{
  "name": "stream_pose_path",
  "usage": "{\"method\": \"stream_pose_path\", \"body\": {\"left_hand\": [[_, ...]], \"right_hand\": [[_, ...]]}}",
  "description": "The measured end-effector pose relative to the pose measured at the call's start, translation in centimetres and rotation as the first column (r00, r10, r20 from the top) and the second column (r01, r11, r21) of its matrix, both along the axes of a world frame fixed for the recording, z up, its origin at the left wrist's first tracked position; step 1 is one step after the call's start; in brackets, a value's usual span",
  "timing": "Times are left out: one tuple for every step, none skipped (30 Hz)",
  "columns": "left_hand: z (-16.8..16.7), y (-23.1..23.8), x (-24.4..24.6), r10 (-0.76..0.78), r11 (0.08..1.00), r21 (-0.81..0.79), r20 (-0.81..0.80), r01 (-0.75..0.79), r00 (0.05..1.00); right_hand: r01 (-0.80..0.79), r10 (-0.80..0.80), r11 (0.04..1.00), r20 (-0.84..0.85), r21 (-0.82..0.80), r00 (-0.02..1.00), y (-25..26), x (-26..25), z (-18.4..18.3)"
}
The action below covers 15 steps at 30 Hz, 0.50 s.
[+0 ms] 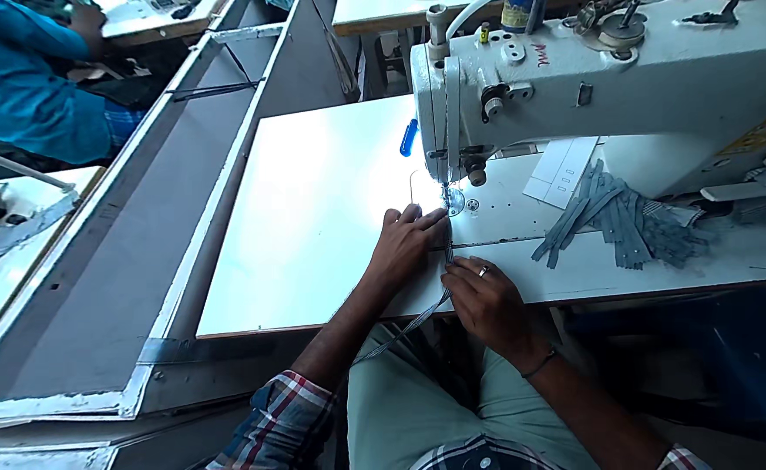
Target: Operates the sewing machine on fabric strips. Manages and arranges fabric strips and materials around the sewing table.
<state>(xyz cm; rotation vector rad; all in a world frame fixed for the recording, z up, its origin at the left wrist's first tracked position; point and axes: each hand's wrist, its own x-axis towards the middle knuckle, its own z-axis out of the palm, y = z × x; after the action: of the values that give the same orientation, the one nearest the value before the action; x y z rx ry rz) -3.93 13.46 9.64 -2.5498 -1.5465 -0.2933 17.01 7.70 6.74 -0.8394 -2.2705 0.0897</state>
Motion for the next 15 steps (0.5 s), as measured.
{"method": "stream_pose_path", "body": {"left_hand": [[0.0,0.0,0.0,0.0,1.0,0.001,0.0,0.0,1.0],[0.0,0.0,0.0,-0.001,1.0,0.001,0.001,0.001,1.0],[0.1,-0.1,0.0,-0.003,1.0,0.003,0.002,0.003,1.0],[0.1,-0.2,0.1,-0.005,1.0,0.004,0.004,0.005,1.0],[0.2,-0.3,0.1,-0.006,1.0,0.005,0.006,0.006,1.0],[0.2,-0.5,0.2,-0.007,1.0,0.004,0.008,0.007,1.0],[0.3,-0.7,0.3,-0.007,1.0,-0.002,0.011,0.007,1.0],[0.3,-1.0,0.4,-0.011,1.0,-0.004,0.018,0.011,1.0],[0.3,-1.2,0.4,-0.013,1.0,-0.006,0.018,0.013,1.0],[0.3,-1.3,0.5,-0.013,1.0,-0.006,0.016,0.013,1.0],[0.2,-1.3,0.5,-0.007,1.0,-0.003,0.009,0.007,1.0],[0.1,-1.3,0.6,0.0,1.0,0.004,0.002,0.0,1.0],[0.0,-1.1,0.7,0.01,1.0,0.0,-0.006,-0.01,1.0],[-0.1,-1.0,0.8,0.025,1.0,-0.01,-0.014,-0.025,1.0],[0.0,-0.8,0.8,0.035,0.999,-0.02,-0.019,-0.036,0.999]], "right_hand": [[-0.001,0.001,1.0,0.001,-0.001,1.0,0.0,0.0,0.0],[-0.003,0.003,1.0,0.001,-0.003,1.0,0.0,0.0,0.0],[-0.005,0.005,1.0,-0.002,-0.002,1.0,0.0,0.0,0.0],[-0.008,0.008,1.0,-0.008,0.001,1.0,0.0,0.0,0.0],[-0.011,0.011,1.0,-0.021,0.005,1.0,0.0,0.1,0.0],[-0.016,0.016,1.0,-0.033,0.005,0.999,-0.1,0.1,0.0],[-0.026,0.026,1.0,-0.043,0.003,0.999,-0.2,0.2,0.0],[-0.034,0.034,0.999,-0.054,0.006,0.998,-0.3,0.2,0.0],[-0.04,0.04,0.999,-0.062,0.007,0.997,-0.4,0.3,0.0],[-0.044,0.044,0.999,-0.068,0.004,0.997,-0.5,0.4,-0.1],[-0.047,0.047,0.999,-0.077,-0.002,0.996,-0.6,0.4,-0.2],[-0.047,0.047,0.999,-0.087,-0.009,0.995,-0.7,0.4,-0.2],[-0.046,0.044,0.999,-0.093,-0.017,0.995,-0.7,0.4,-0.2],[-0.043,0.041,0.999,-0.096,-0.022,0.995,-0.7,0.4,-0.2],[-0.041,0.038,0.999,-0.096,-0.026,0.995,-0.7,0.4,-0.2]]}}
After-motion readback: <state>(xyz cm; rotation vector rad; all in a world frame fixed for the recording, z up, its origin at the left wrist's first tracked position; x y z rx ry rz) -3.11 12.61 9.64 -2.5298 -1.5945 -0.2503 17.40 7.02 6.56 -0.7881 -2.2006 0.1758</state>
